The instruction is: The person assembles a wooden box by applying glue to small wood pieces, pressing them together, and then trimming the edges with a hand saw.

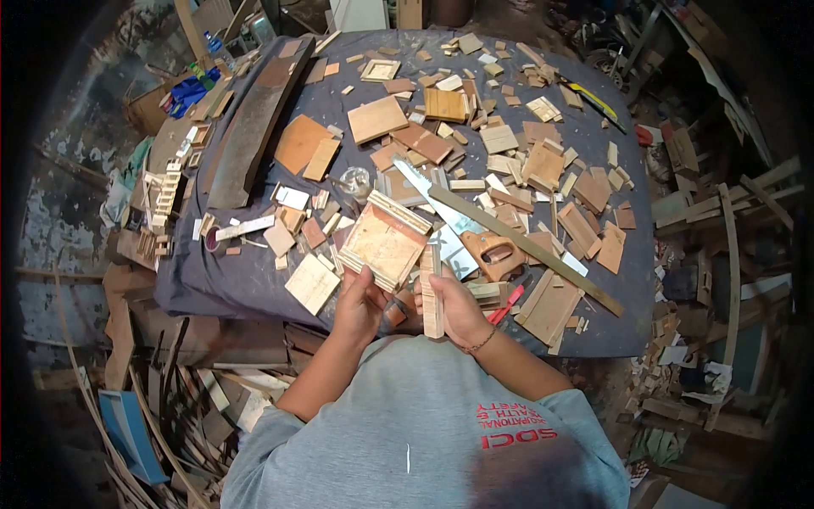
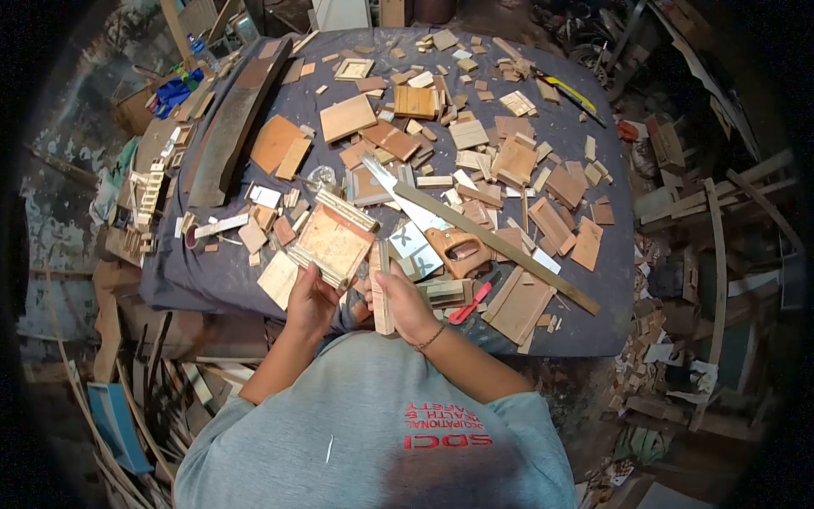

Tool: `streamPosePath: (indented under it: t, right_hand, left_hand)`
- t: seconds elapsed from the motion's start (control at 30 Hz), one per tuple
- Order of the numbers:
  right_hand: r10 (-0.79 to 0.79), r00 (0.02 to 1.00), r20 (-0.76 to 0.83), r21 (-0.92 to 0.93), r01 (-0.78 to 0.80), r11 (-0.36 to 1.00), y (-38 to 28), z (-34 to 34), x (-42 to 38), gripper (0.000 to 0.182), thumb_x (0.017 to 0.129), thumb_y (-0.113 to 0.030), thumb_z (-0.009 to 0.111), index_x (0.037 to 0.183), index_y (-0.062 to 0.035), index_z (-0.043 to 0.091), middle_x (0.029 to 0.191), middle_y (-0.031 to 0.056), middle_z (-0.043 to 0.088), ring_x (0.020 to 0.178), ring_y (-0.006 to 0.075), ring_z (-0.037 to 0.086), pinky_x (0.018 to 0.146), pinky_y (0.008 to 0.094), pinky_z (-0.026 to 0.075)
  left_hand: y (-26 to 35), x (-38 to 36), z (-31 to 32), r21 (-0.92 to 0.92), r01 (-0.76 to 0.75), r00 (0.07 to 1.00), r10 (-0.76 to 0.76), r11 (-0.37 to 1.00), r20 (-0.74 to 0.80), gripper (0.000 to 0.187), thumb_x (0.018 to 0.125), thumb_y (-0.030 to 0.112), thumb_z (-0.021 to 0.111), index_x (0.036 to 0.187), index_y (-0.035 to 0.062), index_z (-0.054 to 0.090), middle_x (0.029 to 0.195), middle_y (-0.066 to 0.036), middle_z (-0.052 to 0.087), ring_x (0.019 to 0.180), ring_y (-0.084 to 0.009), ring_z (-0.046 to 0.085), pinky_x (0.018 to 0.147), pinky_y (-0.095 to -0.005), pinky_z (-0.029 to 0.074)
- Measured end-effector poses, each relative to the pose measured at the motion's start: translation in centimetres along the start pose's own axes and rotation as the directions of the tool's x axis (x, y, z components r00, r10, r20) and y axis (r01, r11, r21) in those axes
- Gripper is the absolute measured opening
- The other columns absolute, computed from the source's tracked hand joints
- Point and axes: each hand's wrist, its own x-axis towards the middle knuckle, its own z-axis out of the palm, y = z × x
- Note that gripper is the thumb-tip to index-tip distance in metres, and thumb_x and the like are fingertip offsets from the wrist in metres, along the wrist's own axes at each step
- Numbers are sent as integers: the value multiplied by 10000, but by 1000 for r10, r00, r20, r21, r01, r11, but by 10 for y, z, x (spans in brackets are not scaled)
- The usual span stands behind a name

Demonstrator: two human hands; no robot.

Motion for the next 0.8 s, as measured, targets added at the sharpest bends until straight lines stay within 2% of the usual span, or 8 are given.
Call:
streamPosePath:
  t: [0.23, 0.27, 0.47, 0.5, 0.57, 0.63, 0.73, 0.8]
  right_hand:
    - [-203, 971, -126, 110, 218, 970, 15, 49, 8, 394, 996, -179, 431, 1361, -109, 299, 1153, 55, 484, 984, 116, 527, 835, 307, 474]
    - [-193, 975, -111, 107, 205, 973, 21, 46, 11, 447, 988, -168, 458, 1386, -91, 269, 1283, 83, 429, 1133, 149, 481, 929, 336, 440]
    - [-413, 902, -123, -112, 401, 909, 43, 78, 39, 478, 937, -90, 526, 1358, -27, 307, 1301, 76, 451, 1182, 174, 463, 1004, 332, 378]
    - [-467, 876, -116, -200, 440, 875, 42, 84, 46, 471, 921, -68, 542, 1340, -11, 336, 1281, 70, 474, 1173, 174, 468, 1013, 328, 368]
    - [-490, 861, -135, -260, 447, 856, 36, 98, 53, 435, 890, -65, 569, 1286, 8, 404, 1194, 73, 530, 1110, 160, 506, 976, 323, 398]
    - [-409, 902, -137, -396, 328, 858, 21, 109, 50, 392, 858, -90, 609, 1212, 18, 480, 1118, 69, 568, 1027, 152, 540, 920, 315, 430]
    - [-345, 935, -85, -551, 244, 798, 17, 114, 55, 357, 794, -101, 653, 1113, -6, 526, 955, 19, 573, 871, 105, 548, 781, 273, 457]
    - [-269, 963, 6, -622, 215, 753, 10, 129, 57, 342, 785, -103, 659, 1091, -8, 541, 944, 20, 576, 861, 105, 549, 772, 272, 460]
  left_hand:
    - [12, 8, -20, -4, -42, 993, 42, 999, 109, 586, 921, 297, 572, 1402, 120, 288, 1354, -59, 472, 1200, -227, 507, 1006, -405, 402]
    - [17, 8, -28, 68, -5, 990, -5, 998, 143, 626, 888, 260, 622, 1400, 112, 293, 1339, -57, 479, 1201, -219, 499, 1008, -393, 394]
    - [74, -2, -49, 227, 187, 965, -223, 956, 140, 908, 634, 130, 852, 1369, 61, 322, 1280, -49, 500, 1194, -185, 481, 1003, -335, 383]
    - [77, -1, -63, 251, 183, 955, -233, 951, 186, 991, 622, 247, 865, 1407, 71, 287, 1338, -66, 468, 1241, -202, 452, 1024, -349, 370]
    - [86, 0, -82, 13, 97, 948, -97, 995, 303, 814, 690, 359, 806, 1313, 16, 410, 1290, -82, 516, 1205, -186, 492, 1013, -329, 386]
    - [111, 2, -86, -7, 43, 943, -39, 999, 329, 959, 707, 686, 645, 1338, 10, 392, 1333, -110, 475, 1247, -216, 452, 1049, -360, 345]
    - [149, 22, -126, -13, -57, 930, 58, 998, 362, 901, 779, 682, 566, 1342, 2, 385, 1309, -149, 492, 1176, -231, 502, 1013, -359, 378]
    - [179, 27, -139, 277, -42, 928, -66, 960, 366, 843, 798, 601, 601, 1347, 1, 381, 1268, -144, 532, 1124, -222, 537, 973, -346, 411]
